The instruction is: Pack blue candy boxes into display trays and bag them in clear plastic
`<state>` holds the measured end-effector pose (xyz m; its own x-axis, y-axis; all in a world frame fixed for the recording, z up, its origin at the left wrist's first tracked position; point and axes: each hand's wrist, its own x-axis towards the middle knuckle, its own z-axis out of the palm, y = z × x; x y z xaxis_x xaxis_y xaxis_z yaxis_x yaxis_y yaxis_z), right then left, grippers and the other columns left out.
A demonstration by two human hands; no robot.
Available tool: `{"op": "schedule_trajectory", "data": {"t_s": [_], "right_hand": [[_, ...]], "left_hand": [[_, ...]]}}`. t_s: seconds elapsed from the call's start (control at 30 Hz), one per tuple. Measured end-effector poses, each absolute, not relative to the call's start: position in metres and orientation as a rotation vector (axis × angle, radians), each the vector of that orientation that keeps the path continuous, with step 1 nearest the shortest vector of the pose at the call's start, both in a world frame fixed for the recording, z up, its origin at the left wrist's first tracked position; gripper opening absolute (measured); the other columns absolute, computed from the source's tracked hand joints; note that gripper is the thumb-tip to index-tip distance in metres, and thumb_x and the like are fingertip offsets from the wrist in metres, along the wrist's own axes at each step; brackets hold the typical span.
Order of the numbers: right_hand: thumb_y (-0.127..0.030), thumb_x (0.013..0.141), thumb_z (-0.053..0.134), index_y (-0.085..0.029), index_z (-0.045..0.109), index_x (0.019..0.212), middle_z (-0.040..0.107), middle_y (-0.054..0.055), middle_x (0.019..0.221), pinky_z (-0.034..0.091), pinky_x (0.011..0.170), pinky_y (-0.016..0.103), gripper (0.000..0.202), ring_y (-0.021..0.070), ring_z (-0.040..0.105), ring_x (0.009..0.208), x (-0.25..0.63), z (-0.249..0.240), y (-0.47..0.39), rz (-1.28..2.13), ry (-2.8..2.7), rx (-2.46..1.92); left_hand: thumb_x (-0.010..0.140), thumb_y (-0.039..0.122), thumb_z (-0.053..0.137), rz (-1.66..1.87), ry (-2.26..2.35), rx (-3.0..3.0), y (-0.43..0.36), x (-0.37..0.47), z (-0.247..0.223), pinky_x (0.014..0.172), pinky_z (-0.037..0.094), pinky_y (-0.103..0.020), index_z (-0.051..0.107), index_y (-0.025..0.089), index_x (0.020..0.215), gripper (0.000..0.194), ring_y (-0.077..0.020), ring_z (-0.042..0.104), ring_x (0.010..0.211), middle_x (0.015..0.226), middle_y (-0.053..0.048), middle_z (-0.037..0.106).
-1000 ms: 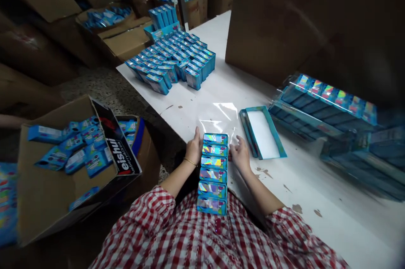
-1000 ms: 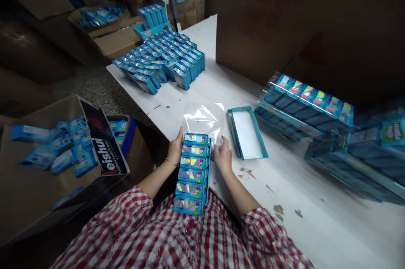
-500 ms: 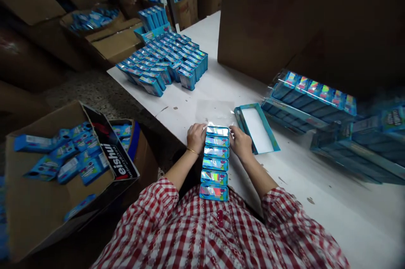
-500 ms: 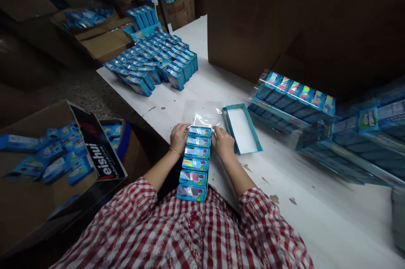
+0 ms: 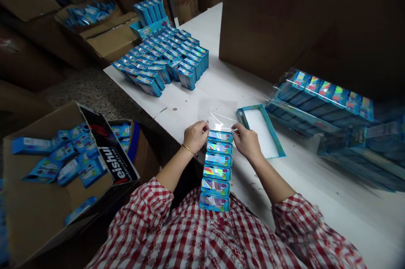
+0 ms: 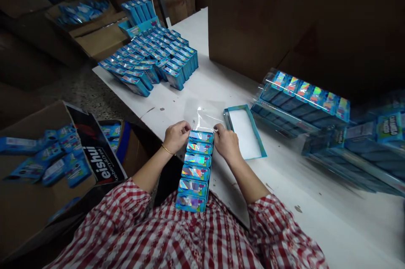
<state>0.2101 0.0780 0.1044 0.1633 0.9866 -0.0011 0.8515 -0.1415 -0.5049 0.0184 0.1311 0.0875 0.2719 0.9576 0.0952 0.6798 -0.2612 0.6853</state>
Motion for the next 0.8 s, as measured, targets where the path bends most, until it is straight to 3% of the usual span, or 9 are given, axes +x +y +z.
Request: {"op": "schedule_trajectory", "data": {"t_s": [0.13, 0.33, 0.53, 0.7, 0.8], "right_hand": [[-0.023, 0.078, 0.048, -0.023, 0.066, 0.077, 0.067, -0.001, 0.071, 0.038, 0.06, 0.024, 0.018, 0.0152, 0.06, 0.066, 0.21, 0.109, 0.077, 0.594, -1.727, -1.978], [-0.022, 0.084, 0.043, -0.019, 0.065, 0.078, 0.064, 0.005, 0.076, 0.031, 0.053, 0.023, 0.023, 0.0137, 0.057, 0.068, 0.199, 0.114, 0.061, 0.003, -1.903, -1.967], [-0.022, 0.081, 0.045, -0.022, 0.066, 0.076, 0.067, 0.001, 0.076, 0.037, 0.057, 0.023, 0.021, 0.0143, 0.058, 0.066, 0.212, 0.101, 0.083, 0.408, -1.794, -1.962], [-0.022, 0.085, 0.043, -0.021, 0.066, 0.079, 0.065, 0.003, 0.075, 0.033, 0.055, 0.023, 0.024, 0.0128, 0.057, 0.066, 0.209, 0.1, 0.078, -0.03, -1.911, -1.914], [-0.02, 0.087, 0.044, -0.02, 0.065, 0.086, 0.064, 0.003, 0.074, 0.035, 0.056, 0.023, 0.021, 0.0114, 0.056, 0.066, 0.206, 0.096, 0.072, -0.192, -1.969, -1.762]], "left_hand": [[0.065, 0.018, 0.058, 0.632, 1.29, 1.845, 0.142, 0.015, 0.09, 0.054, 0.04, -0.02, 0.058, 0.018, 0.064, 0.001, -0.0086, 0.051, 0.052, 0.058, 0.004, 0.058], [0.069, 0.012, 0.052, 0.856, 1.269, 2.138, 0.136, 0.01, 0.103, 0.059, 0.041, -0.021, 0.057, 0.018, 0.065, 0.009, -0.0088, 0.051, 0.06, 0.071, 0.0, 0.058], [0.065, 0.012, 0.054, 0.624, 1.233, 1.909, 0.155, 0.018, 0.091, 0.054, 0.041, -0.019, 0.054, 0.017, 0.062, 0.006, -0.0086, 0.051, 0.055, 0.061, 0.002, 0.055], [0.071, 0.012, 0.049, 0.89, 1.205, 2.129, 0.154, 0.021, 0.089, 0.064, 0.044, -0.023, 0.056, 0.019, 0.065, 0.012, -0.0109, 0.054, 0.067, 0.074, -0.001, 0.058], [0.074, 0.014, 0.049, 1.095, 1.188, 2.019, 0.145, 0.021, 0.084, 0.058, 0.045, -0.022, 0.054, 0.019, 0.065, 0.012, -0.0103, 0.054, 0.063, 0.07, -0.001, 0.056]]}}
